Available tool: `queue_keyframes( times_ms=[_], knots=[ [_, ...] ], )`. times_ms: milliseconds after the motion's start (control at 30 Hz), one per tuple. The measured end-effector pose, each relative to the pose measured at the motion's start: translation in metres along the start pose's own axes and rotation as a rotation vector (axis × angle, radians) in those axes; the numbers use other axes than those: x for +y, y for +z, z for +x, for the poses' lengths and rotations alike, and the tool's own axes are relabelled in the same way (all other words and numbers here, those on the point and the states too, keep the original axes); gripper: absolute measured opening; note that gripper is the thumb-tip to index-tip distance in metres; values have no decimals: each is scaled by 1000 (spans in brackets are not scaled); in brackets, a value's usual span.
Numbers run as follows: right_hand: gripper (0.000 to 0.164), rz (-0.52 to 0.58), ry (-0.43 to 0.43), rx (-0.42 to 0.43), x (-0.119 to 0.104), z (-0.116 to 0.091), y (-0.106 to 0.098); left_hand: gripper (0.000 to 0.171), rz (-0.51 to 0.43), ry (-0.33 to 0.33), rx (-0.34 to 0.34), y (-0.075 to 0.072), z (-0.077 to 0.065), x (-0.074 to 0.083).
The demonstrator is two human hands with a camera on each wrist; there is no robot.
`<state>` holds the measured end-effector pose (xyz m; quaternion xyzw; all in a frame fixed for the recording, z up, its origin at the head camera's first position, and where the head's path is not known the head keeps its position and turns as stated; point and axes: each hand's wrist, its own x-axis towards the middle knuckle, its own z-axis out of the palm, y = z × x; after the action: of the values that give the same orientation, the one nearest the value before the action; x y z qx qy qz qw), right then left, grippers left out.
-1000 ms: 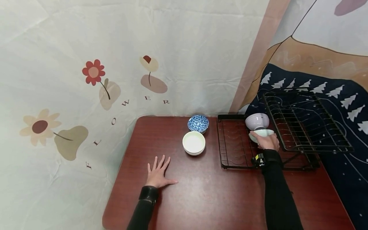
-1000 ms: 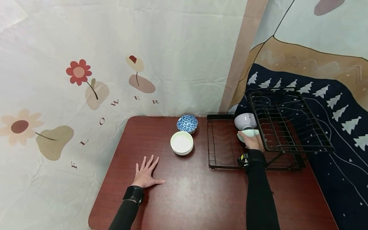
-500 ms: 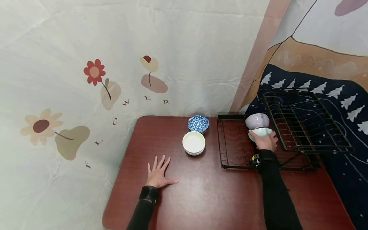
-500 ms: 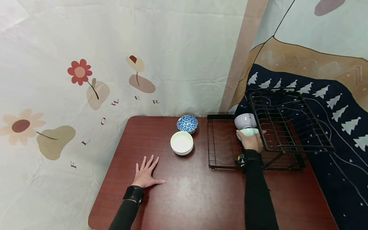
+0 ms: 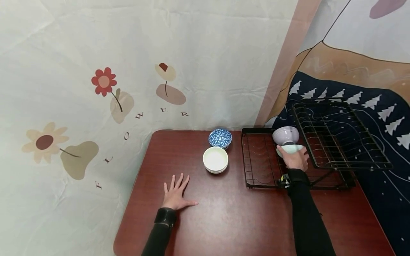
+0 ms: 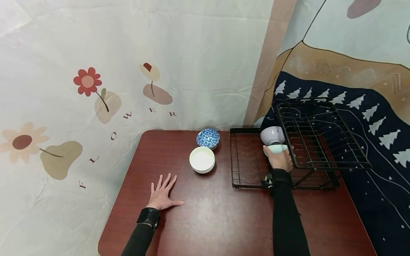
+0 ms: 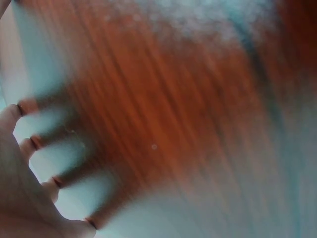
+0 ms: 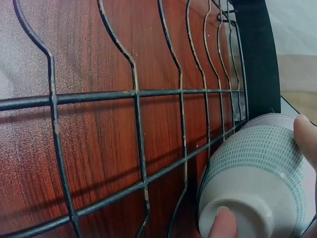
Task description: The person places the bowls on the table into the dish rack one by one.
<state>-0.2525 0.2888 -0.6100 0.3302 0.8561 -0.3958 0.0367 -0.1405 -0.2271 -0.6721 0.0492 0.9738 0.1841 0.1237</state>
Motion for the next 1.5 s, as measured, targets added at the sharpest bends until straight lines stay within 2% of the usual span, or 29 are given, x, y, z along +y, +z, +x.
queue_keyframes(
  times_ms=[567, 833, 1067, 1167, 1267, 1367, 1500],
  knots=[
    [131, -49, 25, -50, 1, 1, -7, 128, 1, -2, -9, -1, 0, 3],
    [132, -80, 1, 26, 0, -10, -10, 128, -1, 3, -15, -4, -1, 6],
    [120, -56, -110, 123, -4, -31, -8, 128, -4, -6, -14, -2, -1, 2],
    [122, -39, -172, 138, -5, -45, -7, 128, -8, -7, -13, -2, -2, 2],
    [119, -64, -291, 176, -3, -61, -6, 128, -13, -9, -11, -2, -3, 2],
    [114, -107, -444, 187, 5, -79, -5, 127, -12, -6, -11, -2, -2, 2],
    [111, -124, -634, 159, 21, -101, -4, 127, -11, 0, -9, -1, -1, 2]
  ],
)
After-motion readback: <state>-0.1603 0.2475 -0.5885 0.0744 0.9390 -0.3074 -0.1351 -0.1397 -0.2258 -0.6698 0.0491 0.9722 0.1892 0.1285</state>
